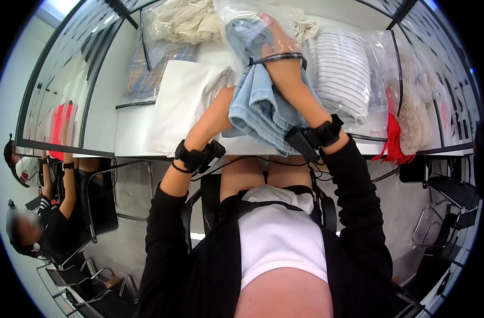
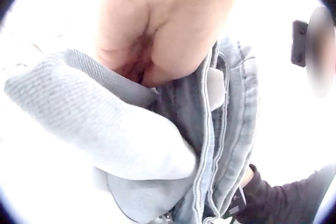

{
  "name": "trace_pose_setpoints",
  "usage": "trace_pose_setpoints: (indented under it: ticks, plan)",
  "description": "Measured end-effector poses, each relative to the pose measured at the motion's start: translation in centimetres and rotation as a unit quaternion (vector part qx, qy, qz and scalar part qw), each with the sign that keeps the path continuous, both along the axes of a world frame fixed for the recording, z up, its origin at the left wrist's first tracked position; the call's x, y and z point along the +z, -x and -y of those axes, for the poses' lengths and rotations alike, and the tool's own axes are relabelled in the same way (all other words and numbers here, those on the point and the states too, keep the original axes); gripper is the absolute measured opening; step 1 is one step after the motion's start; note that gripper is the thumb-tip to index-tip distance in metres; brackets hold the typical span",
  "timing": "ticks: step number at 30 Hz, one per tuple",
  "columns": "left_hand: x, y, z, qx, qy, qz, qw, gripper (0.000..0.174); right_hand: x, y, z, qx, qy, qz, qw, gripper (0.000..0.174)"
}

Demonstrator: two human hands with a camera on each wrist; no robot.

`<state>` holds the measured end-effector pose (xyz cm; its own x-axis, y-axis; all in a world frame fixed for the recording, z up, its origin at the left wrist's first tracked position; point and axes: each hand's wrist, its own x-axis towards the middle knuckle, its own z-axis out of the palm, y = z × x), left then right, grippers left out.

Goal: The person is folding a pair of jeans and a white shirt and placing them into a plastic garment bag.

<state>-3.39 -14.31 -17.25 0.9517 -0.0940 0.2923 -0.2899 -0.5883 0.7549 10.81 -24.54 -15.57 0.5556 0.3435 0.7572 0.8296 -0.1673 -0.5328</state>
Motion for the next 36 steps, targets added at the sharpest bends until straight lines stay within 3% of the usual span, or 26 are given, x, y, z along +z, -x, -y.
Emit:
trace_pose_setpoints:
  ticks: [2, 4, 5, 6, 8, 9, 10, 12, 16, 18, 19, 21, 24, 27, 31, 32, 33, 35, 36]
  plan:
    - [-0.9, -0.1, -0.4, 0.028, 0.027, -0.013, 0.999, 0.041, -0.6, -0.6, -0.9, -0.027, 0.023, 0.037, 0.999, 0.052]
    - [-2.0, 0.2, -0.9, 0.079, -0.001, -0.012, 0.997, 0.040, -0.9, -0.3, -2.0, -0.024, 0.050, -0.020, 0.998, 0.051]
    - [-3.1, 0.4, -0.9, 0.106, 0.117, -0.031, 0.987, 0.041, -0.7, -0.1, -2.2, -0.025, 0.061, -0.049, 0.997, 0.051]
    - [-4.3, 0.5, -0.9, 0.132, 0.232, -0.048, 0.963, 0.042, -0.7, 0.4, -1.6, 0.044, 0.125, -0.156, 0.979, 0.063]
    - [-3.3, 1.4, 0.3, 0.139, 0.437, -0.145, 0.876, 0.046, -0.3, 1.6, -0.7, 0.070, 0.236, -0.133, 0.960, 0.069]
    - [-2.8, 1.9, 0.6, 0.136, 0.448, -0.176, 0.866, 0.049, -0.1, 2.0, -0.5, 0.084, 0.292, -0.122, 0.945, 0.072]
    - [-2.5, 2.4, 0.6, 0.134, 0.459, -0.207, 0.854, 0.051, 0.7, 1.8, 0.4, 0.158, 0.341, -0.135, 0.917, 0.074]
    - [-2.3, 3.1, -0.2, 0.101, 0.456, -0.307, 0.829, 0.060, 0.9, 2.0, 2.1, 0.217, 0.337, -0.135, 0.906, 0.067]
    - [-2.0, 5.4, -0.5, 0.067, 0.418, -0.330, 0.844, 0.064, 0.3, -0.3, 5.9, 0.306, 0.391, -0.095, 0.863, 0.044]
    - [-1.6, 5.6, 0.2, 0.097, 0.342, -0.341, 0.870, 0.070, 2.4, -0.7, 8.3, 0.256, 0.392, -0.187, 0.864, 0.028]
    - [-1.4, 5.6, 0.5, 0.112, 0.304, -0.347, 0.880, 0.073, 2.6, -1.1, 9.2, 0.181, 0.358, -0.215, 0.890, 0.019]
    - [-1.4, 5.2, 0.9, 0.151, 0.363, -0.359, 0.847, 0.060, 1.4, -2.6, 10.6, 0.064, 0.269, -0.159, 0.948, 0.018]
    - [-1.4, 4.7, 1.2, 0.190, 0.438, -0.395, 0.785, 0.037, -1.4, -4.0, 11.5, 0.041, 0.283, -0.003, 0.958, 0.022]
    - [-1.7, 5.1, 2.4, 0.206, 0.568, -0.313, 0.733, 0.033, -3.2, -3.9, 10.7, 0.081, 0.322, -0.077, 0.940, 0.027]
    - [0.4, 5.8, 2.9, 0.169, 0.643, -0.265, 0.698, 0.039, -4.8, -4.5, 9.6, 0.065, 0.338, -0.176, 0.922, 0.025]
    - [0.7, 5.8, 2.6, 0.176, 0.633, -0.260, 0.707, 0.046, -5.3, -4.6, 9.2, 0.074, 0.310, -0.173, 0.932, 0.024]
    - [-1.9, 6.1, 1.6, 0.172, 0.604, -0.205, 0.751, 0.049, -5.7, -4.7, 8.8, 0.083, 0.283, -0.173, 0.940, 0.024]
    - [-3.1, 5.5, 1.3, -0.035, 0.732, -0.064, 0.677, 0.049, -5.7, -4.5, 8.2, 0.089, 0.236, -0.191, 0.949, 0.026]
    - [-3.4, 5.3, 1.2, -0.052, 0.770, -0.011, 0.636, 0.046, -5.4, -4.6, 8.0, 0.087, 0.217, -0.211, 0.949, 0.028]
